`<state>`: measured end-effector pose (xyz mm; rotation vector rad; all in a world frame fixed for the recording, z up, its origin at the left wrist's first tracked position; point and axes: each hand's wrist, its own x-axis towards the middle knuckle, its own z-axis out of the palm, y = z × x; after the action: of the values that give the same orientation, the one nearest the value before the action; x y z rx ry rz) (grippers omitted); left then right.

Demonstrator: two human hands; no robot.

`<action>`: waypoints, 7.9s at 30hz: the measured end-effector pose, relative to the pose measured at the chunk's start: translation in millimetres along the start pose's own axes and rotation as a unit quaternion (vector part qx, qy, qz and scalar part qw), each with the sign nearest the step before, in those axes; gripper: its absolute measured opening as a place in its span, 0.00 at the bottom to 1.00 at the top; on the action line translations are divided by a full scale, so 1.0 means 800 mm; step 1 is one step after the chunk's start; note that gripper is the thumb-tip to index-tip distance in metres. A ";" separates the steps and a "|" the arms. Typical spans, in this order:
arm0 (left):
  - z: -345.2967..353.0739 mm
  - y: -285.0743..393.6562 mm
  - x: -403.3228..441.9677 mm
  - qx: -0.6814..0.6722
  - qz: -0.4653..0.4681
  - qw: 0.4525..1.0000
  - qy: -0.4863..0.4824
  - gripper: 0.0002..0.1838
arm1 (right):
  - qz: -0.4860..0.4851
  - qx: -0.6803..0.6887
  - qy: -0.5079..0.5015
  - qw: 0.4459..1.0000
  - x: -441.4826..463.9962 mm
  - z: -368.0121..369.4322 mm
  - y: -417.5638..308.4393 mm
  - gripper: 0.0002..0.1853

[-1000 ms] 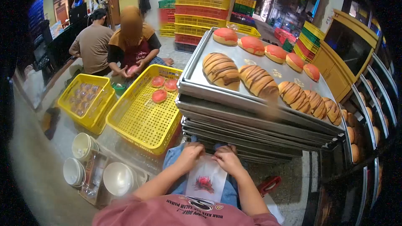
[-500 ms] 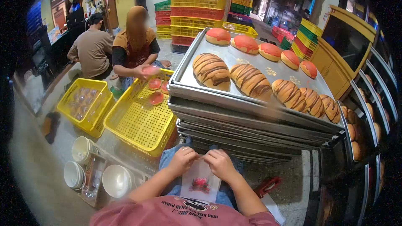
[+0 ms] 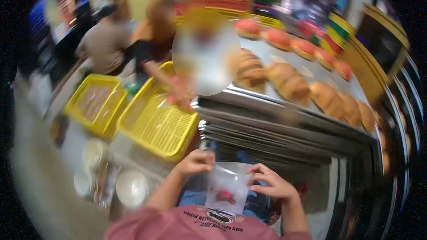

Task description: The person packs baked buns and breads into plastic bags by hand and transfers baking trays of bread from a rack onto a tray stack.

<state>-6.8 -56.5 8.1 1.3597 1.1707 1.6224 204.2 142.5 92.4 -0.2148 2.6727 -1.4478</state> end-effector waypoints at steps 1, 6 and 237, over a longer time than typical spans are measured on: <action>-0.001 -0.006 0.001 0.009 0.022 1.000 -0.006 0.09 | -0.014 -0.027 -0.019 0.999 -0.002 -0.008 -0.013 0.13; 0.006 -0.015 0.009 0.149 0.063 0.986 0.037 0.09 | -0.092 -0.145 0.006 0.985 0.022 -0.105 -0.131 0.15; 0.071 -0.014 0.020 0.542 0.114 0.817 0.159 0.03 | -0.098 -0.307 0.230 0.919 0.058 0.058 0.064 0.06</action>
<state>45.2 -26.9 4.9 1.9814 2.4398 1.3516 161.1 124.0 23.6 -0.2067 3.5237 -0.6944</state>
